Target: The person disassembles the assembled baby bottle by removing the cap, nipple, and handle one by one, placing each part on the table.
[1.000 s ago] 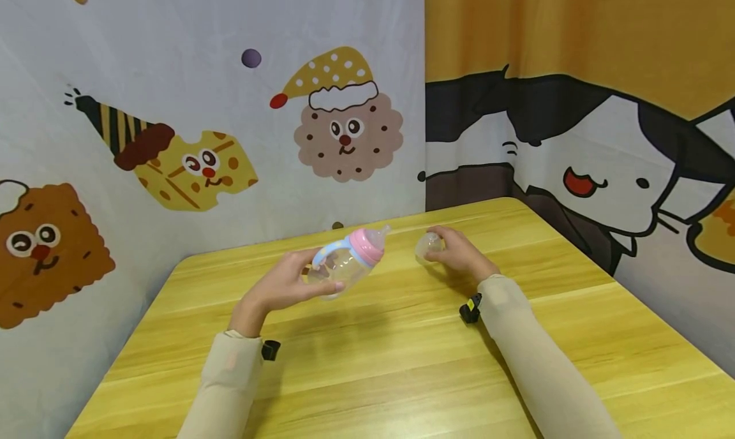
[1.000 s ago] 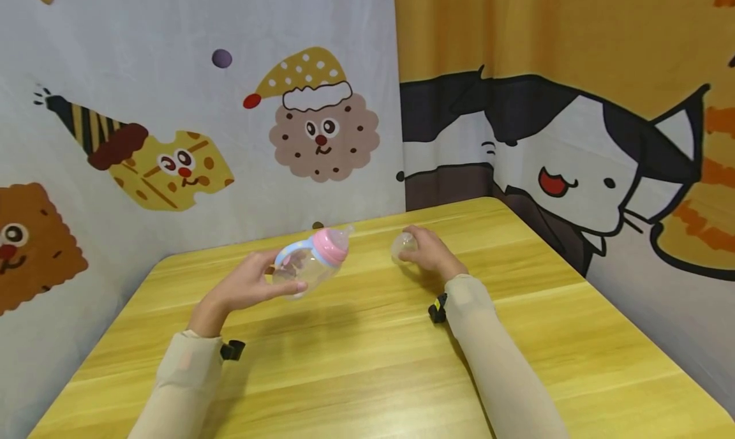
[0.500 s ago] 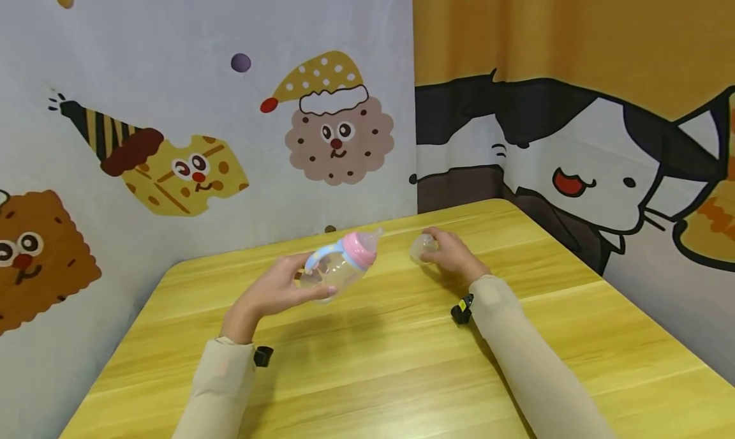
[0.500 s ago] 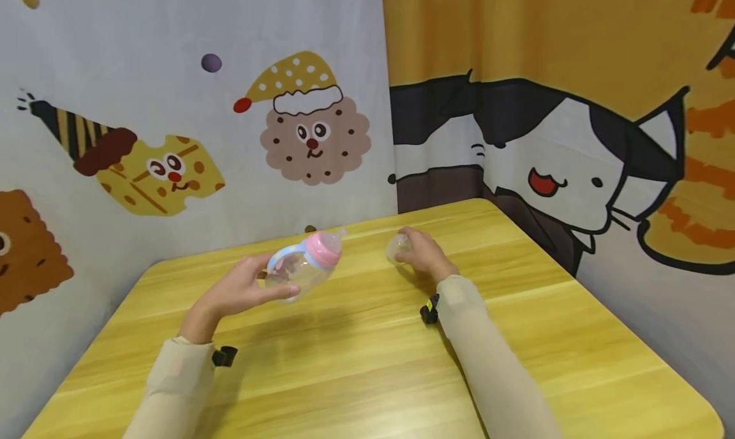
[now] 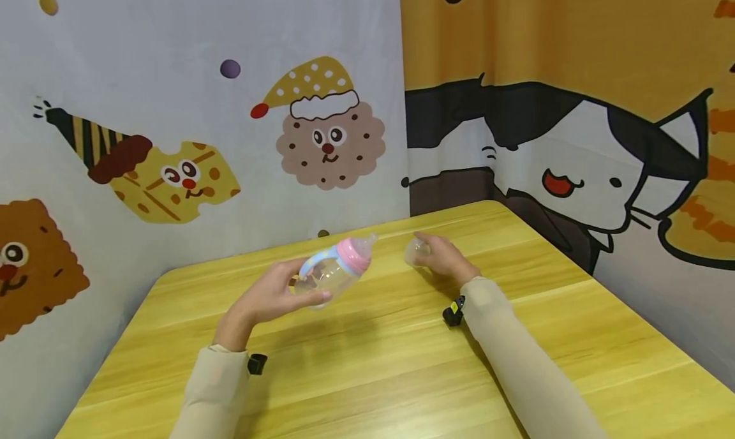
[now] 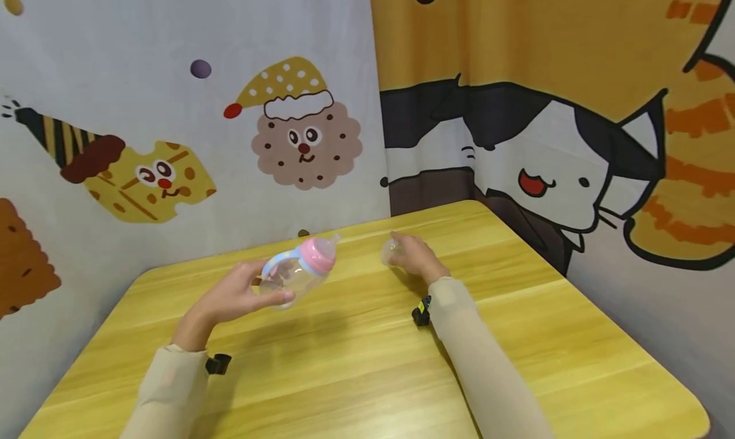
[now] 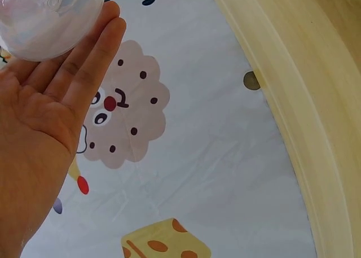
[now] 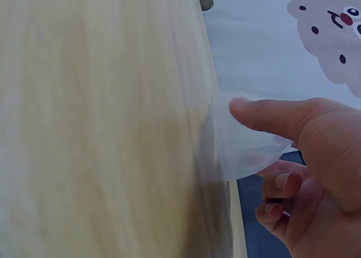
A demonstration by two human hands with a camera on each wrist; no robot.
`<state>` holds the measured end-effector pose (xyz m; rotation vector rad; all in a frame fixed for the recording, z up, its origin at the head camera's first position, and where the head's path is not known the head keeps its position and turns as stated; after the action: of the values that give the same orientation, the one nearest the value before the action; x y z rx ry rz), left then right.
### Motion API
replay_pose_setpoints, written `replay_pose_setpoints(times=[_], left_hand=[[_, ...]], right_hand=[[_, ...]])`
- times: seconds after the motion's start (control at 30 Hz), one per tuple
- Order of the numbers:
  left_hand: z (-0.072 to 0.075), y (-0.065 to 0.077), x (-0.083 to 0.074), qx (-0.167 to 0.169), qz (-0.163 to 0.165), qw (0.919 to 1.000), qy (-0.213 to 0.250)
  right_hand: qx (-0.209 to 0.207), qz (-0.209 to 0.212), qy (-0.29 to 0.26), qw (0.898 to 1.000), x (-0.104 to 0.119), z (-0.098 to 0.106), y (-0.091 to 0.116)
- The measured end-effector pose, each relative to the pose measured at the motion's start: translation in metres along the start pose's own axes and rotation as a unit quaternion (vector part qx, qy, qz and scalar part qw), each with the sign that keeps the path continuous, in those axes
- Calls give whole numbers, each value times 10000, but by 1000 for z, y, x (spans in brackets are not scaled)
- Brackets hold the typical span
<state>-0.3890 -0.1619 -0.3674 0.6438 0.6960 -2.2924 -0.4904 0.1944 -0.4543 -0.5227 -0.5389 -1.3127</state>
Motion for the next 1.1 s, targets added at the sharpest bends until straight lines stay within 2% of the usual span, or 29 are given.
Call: replay_pose_setpoints(times=[0.23, 0.43, 0.67, 0.93, 1.1], left_hand=[[-1, 5, 2, -21, 37, 10000, 22], [-1, 5, 4, 15, -4, 10000, -34], [0, 4, 5, 33, -3, 10000, 42], [-2, 3, 6, 39, -89, 10000, 4], [0, 1, 4, 22, -70, 10000, -46]], right_hand=[[97, -125, 9, 9999, 6, -5, 1], [159, -181, -124, 9996, 10, 3, 4], [-67, 239, -5, 9997, 23, 18, 0], [-78, 376, 17, 9993, 31, 24, 0], [-126, 439, -221, 9987, 38, 31, 4]])
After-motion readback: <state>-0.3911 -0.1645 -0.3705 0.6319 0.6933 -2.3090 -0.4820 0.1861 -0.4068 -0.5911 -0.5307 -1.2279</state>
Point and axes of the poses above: each hand's wrist, its own y-axis away from the middle knuckle, its own z-axis out of the back of the hand, x = y × z, the point moved 4 cm from there along -y, towards the middle knuckle, and after that the axes turned 5 degrees about -z, right-handed, at the moved point
